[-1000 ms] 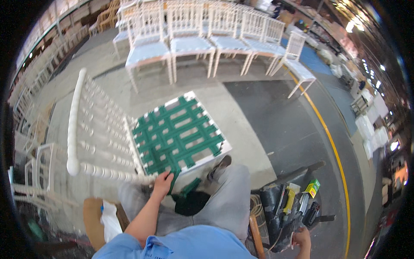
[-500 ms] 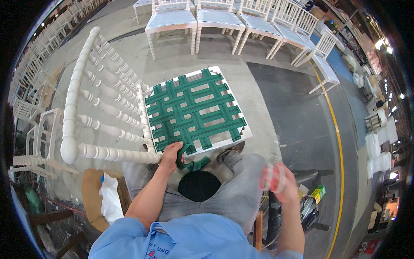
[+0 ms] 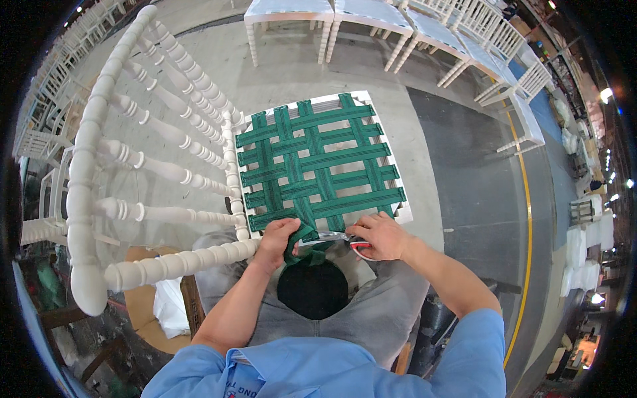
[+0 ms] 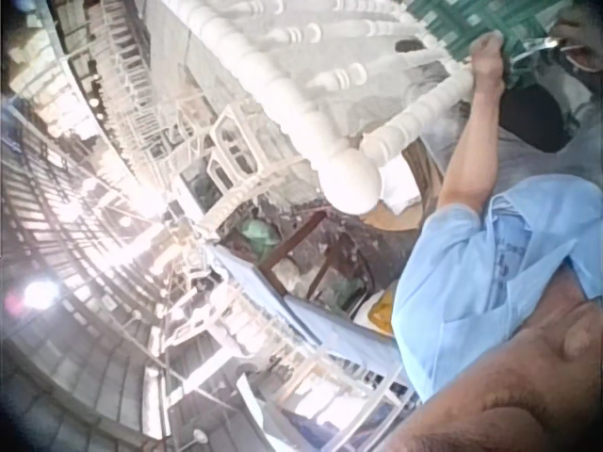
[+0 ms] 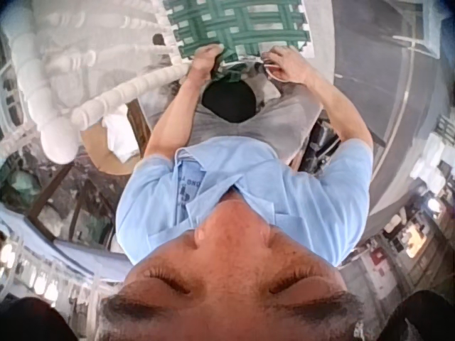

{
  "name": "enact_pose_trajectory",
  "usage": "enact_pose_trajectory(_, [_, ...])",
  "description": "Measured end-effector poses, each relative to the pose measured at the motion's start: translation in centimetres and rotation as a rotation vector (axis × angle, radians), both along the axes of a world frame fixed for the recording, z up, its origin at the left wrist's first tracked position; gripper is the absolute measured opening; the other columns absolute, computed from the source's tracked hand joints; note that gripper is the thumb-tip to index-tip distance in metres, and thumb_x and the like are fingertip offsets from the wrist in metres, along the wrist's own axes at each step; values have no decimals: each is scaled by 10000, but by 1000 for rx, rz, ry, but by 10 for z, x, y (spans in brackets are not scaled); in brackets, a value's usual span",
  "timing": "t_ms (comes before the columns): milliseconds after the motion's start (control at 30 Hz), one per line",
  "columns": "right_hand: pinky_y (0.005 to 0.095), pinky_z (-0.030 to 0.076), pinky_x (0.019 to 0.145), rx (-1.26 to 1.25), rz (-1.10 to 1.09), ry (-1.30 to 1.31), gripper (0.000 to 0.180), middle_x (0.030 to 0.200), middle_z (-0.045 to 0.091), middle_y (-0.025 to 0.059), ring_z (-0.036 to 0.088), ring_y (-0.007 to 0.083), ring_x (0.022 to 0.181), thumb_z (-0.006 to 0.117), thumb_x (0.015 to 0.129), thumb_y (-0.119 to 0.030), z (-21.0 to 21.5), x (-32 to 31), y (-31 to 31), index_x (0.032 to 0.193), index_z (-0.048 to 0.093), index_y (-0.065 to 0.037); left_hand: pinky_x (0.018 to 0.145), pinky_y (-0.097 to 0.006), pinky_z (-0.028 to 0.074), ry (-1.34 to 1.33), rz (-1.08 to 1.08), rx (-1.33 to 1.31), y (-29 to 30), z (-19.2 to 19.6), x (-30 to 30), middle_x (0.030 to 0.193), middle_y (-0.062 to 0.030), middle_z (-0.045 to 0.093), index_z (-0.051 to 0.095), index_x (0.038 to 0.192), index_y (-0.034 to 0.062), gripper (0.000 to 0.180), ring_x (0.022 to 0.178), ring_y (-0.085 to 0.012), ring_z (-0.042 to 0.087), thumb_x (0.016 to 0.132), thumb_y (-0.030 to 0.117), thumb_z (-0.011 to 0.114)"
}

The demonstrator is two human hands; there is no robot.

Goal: The person weaves green plastic webbing into the seat frame of a white wooden chair, using a staple gun to secure the webbing at intervals. The person then places a white protective sheet over the completed woven seat.

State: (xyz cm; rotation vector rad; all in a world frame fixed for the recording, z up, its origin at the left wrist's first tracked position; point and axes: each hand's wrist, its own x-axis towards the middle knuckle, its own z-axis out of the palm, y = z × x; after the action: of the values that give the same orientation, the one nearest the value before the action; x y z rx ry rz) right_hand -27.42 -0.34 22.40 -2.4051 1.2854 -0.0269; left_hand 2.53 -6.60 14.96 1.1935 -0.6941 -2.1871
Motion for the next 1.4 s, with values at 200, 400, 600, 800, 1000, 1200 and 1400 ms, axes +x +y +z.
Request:
enact_pose_trajectory(200, [436,475,963,15,143,-3,593,1174,610,46,634,264,1124,870,786,-306,-17,14,-30,1333,662,-209,462,-272,459,9,-47,-9,-1,3,0,708,-9,649,705,923,29,242,520,-100,579,1070,216,662])
enact_pose_trajectory(400, [463,536,919,71,201,41,517,1150,600,66,658,281,1079,809,862,-287,-20,12,-41,1353,658,-225,461,-265,450,-24,-61,-15,-1,12,-1,716,-10,655,709,909,20,249,525,-91,579,1071,201,654])
enact_pose_trajectory(600, [468,588,827,44,212,-2,510,1107,610,90,683,330,976,816,842,-278,-19,19,-34,1325,670,-204,460,-266,446,7,-57,-49,1,10,5,721,-14,658,721,945,10,230,523,-94,575,1066,194,655])
enact_pose_trajectory(800, [478,585,836,20,174,13,472,1119,609,116,686,360,972,772,890,-282,-18,28,-22,1338,646,-200,469,-266,463,54,-96,-107,7,20,4,720,-10,649,712,973,23,225,533,-97,583,1074,213,648])
enact_pose_trajectory(1000, [490,576,848,-16,-92,-31,463,1082,620,140,692,378,982,783,900,-293,13,7,30,1332,651,-190,528,-281,522,70,-20,-169,23,20,20,796,-22,685,705,1034,40,194,594,-116,632,1075,222,653])
enact_pose_trajectory(1200, [352,552,712,-386,-910,-279,500,940,661,80,657,222,757,842,885,-151,68,-66,183,1361,691,-137,835,-339,574,-215,-251,-530,42,12,1,1146,-132,727,718,1145,-1,248,975,-211,702,1037,221,700])
enact_pose_trajectory(1400, [269,493,662,-531,-1814,-417,463,865,678,9,594,59,750,869,898,-153,79,-90,400,1329,721,-71,1161,-480,435,-814,-691,-1010,45,1,-58,1447,-313,589,754,1183,2,399,1395,-444,539,963,328,683])
